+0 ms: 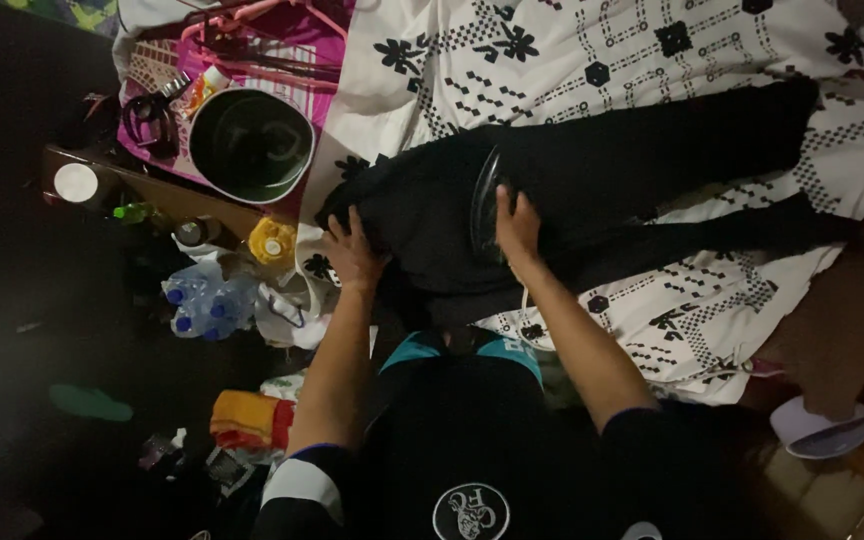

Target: Ironing a pair of black pants on a cloth spread on the floor.

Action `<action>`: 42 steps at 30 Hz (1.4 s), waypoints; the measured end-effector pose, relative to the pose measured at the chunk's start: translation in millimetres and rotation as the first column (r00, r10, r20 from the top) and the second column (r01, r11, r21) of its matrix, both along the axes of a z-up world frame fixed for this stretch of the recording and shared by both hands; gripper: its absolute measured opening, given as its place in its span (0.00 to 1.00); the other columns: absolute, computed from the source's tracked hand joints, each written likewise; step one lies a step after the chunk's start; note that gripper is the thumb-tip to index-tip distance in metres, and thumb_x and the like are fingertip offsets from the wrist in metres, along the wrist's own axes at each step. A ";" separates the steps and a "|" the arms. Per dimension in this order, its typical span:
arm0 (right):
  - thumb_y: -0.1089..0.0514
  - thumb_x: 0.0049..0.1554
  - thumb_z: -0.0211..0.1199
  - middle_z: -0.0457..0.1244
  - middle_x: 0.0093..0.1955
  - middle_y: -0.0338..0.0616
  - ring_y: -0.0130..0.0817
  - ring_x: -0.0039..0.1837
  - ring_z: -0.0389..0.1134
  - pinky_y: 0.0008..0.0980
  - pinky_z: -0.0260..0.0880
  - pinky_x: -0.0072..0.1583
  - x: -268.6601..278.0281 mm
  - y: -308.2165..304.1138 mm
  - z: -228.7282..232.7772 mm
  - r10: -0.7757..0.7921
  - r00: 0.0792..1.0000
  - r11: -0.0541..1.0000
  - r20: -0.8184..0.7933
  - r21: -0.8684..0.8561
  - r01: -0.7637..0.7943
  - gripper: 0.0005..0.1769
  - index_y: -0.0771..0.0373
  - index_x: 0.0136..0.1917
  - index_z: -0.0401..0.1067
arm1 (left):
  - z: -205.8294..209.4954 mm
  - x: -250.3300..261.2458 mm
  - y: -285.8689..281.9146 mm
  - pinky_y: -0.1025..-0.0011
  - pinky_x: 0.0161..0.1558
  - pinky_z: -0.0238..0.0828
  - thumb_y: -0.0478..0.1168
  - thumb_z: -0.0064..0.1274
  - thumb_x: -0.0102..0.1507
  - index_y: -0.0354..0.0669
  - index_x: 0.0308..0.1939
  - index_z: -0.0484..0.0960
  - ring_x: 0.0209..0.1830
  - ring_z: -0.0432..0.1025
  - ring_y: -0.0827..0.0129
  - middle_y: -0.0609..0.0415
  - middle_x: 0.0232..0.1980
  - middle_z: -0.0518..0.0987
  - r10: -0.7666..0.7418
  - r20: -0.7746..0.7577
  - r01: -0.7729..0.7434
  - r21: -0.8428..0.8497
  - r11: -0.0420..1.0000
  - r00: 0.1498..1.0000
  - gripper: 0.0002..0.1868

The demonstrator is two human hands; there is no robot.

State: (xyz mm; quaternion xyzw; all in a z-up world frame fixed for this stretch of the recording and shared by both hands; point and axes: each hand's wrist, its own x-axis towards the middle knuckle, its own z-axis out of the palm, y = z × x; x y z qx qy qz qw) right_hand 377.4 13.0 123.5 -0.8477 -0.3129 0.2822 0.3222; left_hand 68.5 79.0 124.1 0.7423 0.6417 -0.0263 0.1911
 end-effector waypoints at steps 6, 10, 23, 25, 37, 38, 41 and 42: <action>0.30 0.66 0.51 0.70 0.54 0.62 0.60 0.56 0.71 0.48 0.70 0.55 40.5 38.9 15.5 -0.047 0.999 0.998 0.013 -0.042 0.047 0.37 0.67 0.63 0.74 | 9.1 3.3 -0.1 0.42 0.64 0.62 0.56 0.79 0.39 0.48 0.77 0.56 0.66 0.60 0.29 0.29 0.72 0.61 -0.018 0.008 0.018 0.029 0.999 1.000 0.68; 0.30 0.63 0.50 0.70 0.53 0.62 0.60 0.52 0.73 0.49 0.72 0.51 31.6 38.7 71.7 -0.087 0.989 0.986 -0.122 -0.155 0.068 0.38 0.67 0.64 0.71 | 4.1 4.1 -2.3 0.41 0.64 0.61 0.58 0.78 0.39 0.48 0.79 0.55 0.67 0.61 0.30 0.29 0.74 0.60 -0.041 -0.042 0.042 0.030 0.999 0.998 0.70; 0.27 0.64 0.49 0.67 0.58 0.68 0.67 0.61 0.67 0.54 0.68 0.62 60.3 29.4 -13.7 -0.060 0.991 0.990 0.118 -0.118 0.073 0.41 0.70 0.61 0.72 | 2.2 6.8 -1.3 0.35 0.68 0.52 0.65 0.75 0.40 0.55 0.81 0.51 0.71 0.59 0.32 0.35 0.78 0.59 -0.034 -0.159 0.033 -0.007 0.999 0.987 0.72; 0.27 0.62 0.49 0.67 0.57 0.67 0.65 0.58 0.70 0.53 0.70 0.61 64.2 41.3 23.9 -0.098 0.994 0.981 0.049 -0.165 0.105 0.41 0.69 0.62 0.71 | 8.4 10.3 -0.8 0.30 0.68 0.49 0.67 0.74 0.41 0.56 0.81 0.51 0.70 0.60 0.33 0.36 0.77 0.59 -0.064 -0.249 0.051 -0.059 0.997 0.966 0.71; 0.27 0.65 0.48 0.66 0.60 0.69 0.67 0.62 0.66 0.56 0.66 0.62 89.2 -15.5 -34.2 -0.044 0.993 0.987 0.110 -0.146 0.060 0.42 0.69 0.65 0.70 | -14.8 11.2 0.0 0.42 0.66 0.60 0.66 0.73 0.43 0.52 0.79 0.56 0.66 0.61 0.30 0.30 0.76 0.59 -0.004 -0.160 0.001 -0.019 1.000 0.987 0.67; 0.26 0.66 0.47 0.65 0.61 0.71 0.67 0.63 0.66 0.55 0.66 0.64 96.5 -7.2 -34.5 -0.063 0.989 0.987 0.135 -0.138 0.082 0.43 0.71 0.66 0.70 | -13.9 10.6 -2.7 0.42 0.66 0.60 0.66 0.73 0.43 0.50 0.80 0.56 0.66 0.61 0.32 0.30 0.76 0.59 -0.008 -0.156 0.004 -0.021 1.000 0.988 0.68; 0.26 0.56 0.46 0.61 0.66 0.60 0.66 0.51 0.74 0.55 0.75 0.52 113.2 36.0 30.3 -0.271 0.943 0.944 -0.195 -0.246 0.221 0.47 0.66 0.71 0.59 | -29.7 9.0 -2.5 0.41 0.64 0.59 0.67 0.74 0.40 0.50 0.80 0.56 0.63 0.61 0.30 0.28 0.74 0.58 -0.033 -0.256 0.042 0.028 0.999 0.966 0.70; 0.26 0.56 0.46 0.61 0.66 0.60 0.66 0.51 0.74 0.55 0.75 0.52 118.4 30.3 9.4 -0.275 0.941 0.943 -0.197 -0.247 0.224 0.47 0.66 0.71 0.59 | -25.0 8.4 -3.8 0.41 0.64 0.59 0.67 0.74 0.40 0.50 0.80 0.56 0.63 0.61 0.30 0.28 0.74 0.58 -0.037 -0.259 0.046 0.029 0.999 0.965 0.70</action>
